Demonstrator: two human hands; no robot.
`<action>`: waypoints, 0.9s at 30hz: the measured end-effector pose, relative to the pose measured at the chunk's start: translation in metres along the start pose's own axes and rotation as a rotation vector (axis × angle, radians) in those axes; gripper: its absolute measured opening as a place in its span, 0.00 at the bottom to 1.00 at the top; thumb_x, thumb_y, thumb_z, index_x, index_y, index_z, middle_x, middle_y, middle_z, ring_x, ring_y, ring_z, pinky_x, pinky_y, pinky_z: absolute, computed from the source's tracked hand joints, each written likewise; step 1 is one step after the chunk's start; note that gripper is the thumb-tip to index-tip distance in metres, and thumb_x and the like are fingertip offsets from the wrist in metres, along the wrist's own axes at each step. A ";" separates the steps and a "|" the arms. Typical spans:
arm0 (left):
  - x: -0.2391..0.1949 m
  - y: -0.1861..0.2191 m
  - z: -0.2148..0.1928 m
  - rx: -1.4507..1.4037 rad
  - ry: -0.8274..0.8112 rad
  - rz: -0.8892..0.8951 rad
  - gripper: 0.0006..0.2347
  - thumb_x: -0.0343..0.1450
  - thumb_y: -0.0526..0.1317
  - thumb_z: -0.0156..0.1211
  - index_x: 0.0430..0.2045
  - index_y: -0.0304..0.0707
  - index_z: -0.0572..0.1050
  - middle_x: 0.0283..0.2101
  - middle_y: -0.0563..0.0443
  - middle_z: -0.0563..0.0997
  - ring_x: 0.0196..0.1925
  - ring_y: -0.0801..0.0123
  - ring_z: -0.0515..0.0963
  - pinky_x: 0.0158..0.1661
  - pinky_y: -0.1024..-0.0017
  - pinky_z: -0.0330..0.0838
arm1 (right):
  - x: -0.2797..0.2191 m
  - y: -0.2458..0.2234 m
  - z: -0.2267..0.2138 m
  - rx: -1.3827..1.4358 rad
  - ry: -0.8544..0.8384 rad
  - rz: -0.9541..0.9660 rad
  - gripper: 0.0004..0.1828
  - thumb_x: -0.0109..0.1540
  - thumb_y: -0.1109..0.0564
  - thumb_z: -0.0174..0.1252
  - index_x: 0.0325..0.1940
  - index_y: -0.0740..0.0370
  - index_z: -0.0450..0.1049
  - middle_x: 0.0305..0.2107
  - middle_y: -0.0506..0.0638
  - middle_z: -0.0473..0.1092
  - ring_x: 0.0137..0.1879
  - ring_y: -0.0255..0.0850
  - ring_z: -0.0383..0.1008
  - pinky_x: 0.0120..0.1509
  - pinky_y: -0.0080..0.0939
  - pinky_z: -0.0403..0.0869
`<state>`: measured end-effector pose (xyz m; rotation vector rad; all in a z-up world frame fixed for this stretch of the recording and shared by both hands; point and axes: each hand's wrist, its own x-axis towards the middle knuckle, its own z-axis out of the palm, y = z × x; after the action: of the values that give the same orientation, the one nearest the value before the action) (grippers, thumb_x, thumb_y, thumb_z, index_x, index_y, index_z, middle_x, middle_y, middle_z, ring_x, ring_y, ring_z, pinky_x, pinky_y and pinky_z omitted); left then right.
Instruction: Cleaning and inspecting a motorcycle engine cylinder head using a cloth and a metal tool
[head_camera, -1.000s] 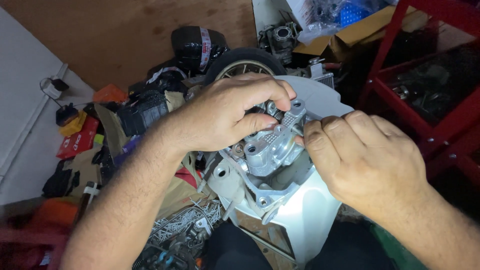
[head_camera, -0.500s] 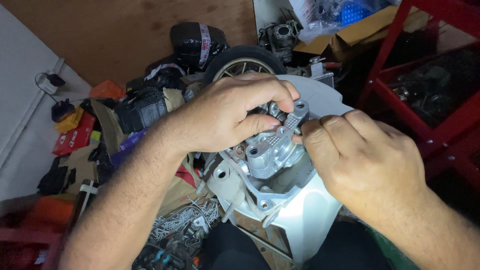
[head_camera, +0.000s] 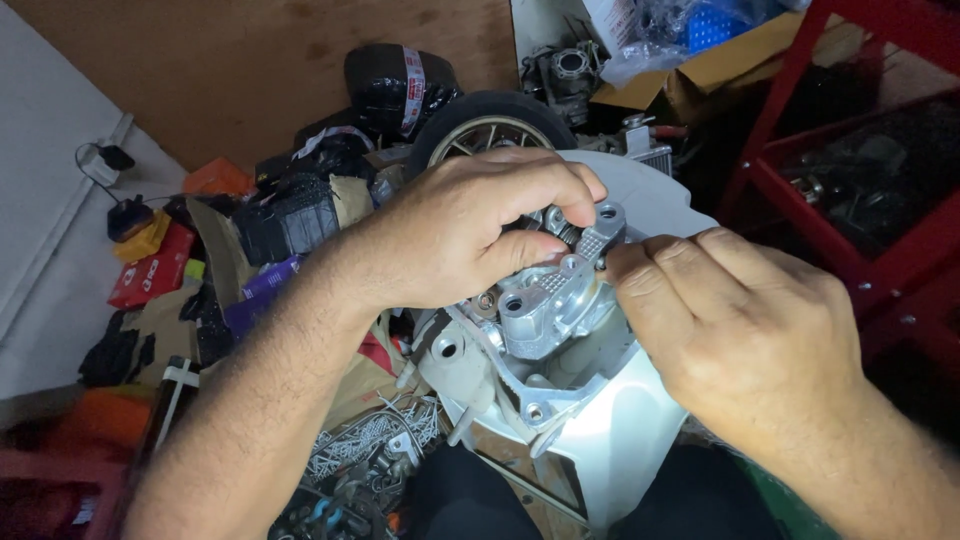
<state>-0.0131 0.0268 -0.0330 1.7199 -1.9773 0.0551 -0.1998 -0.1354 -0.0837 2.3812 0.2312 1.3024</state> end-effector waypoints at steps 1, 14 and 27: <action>0.000 -0.001 0.000 -0.002 0.004 0.015 0.09 0.72 0.31 0.61 0.44 0.42 0.73 0.57 0.47 0.81 0.61 0.56 0.80 0.58 0.60 0.72 | 0.000 0.000 0.000 -0.010 -0.004 -0.003 0.08 0.70 0.67 0.66 0.43 0.54 0.79 0.31 0.41 0.73 0.34 0.37 0.72 0.33 0.34 0.72; 0.001 0.001 -0.003 -0.029 -0.020 -0.016 0.09 0.72 0.32 0.61 0.45 0.43 0.73 0.58 0.46 0.80 0.61 0.56 0.80 0.58 0.58 0.73 | -0.002 0.011 0.004 0.366 -0.046 0.091 0.08 0.65 0.69 0.67 0.43 0.60 0.78 0.34 0.47 0.76 0.38 0.45 0.77 0.37 0.46 0.77; 0.000 0.000 0.000 0.011 0.013 0.022 0.09 0.72 0.31 0.61 0.45 0.42 0.74 0.57 0.47 0.81 0.61 0.55 0.80 0.58 0.59 0.72 | 0.004 0.009 0.003 0.327 -0.052 0.107 0.06 0.68 0.65 0.65 0.42 0.55 0.77 0.33 0.45 0.75 0.41 0.43 0.78 0.37 0.42 0.74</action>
<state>-0.0133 0.0268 -0.0333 1.7007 -1.9905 0.0846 -0.1955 -0.1436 -0.0784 2.7314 0.3268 1.3341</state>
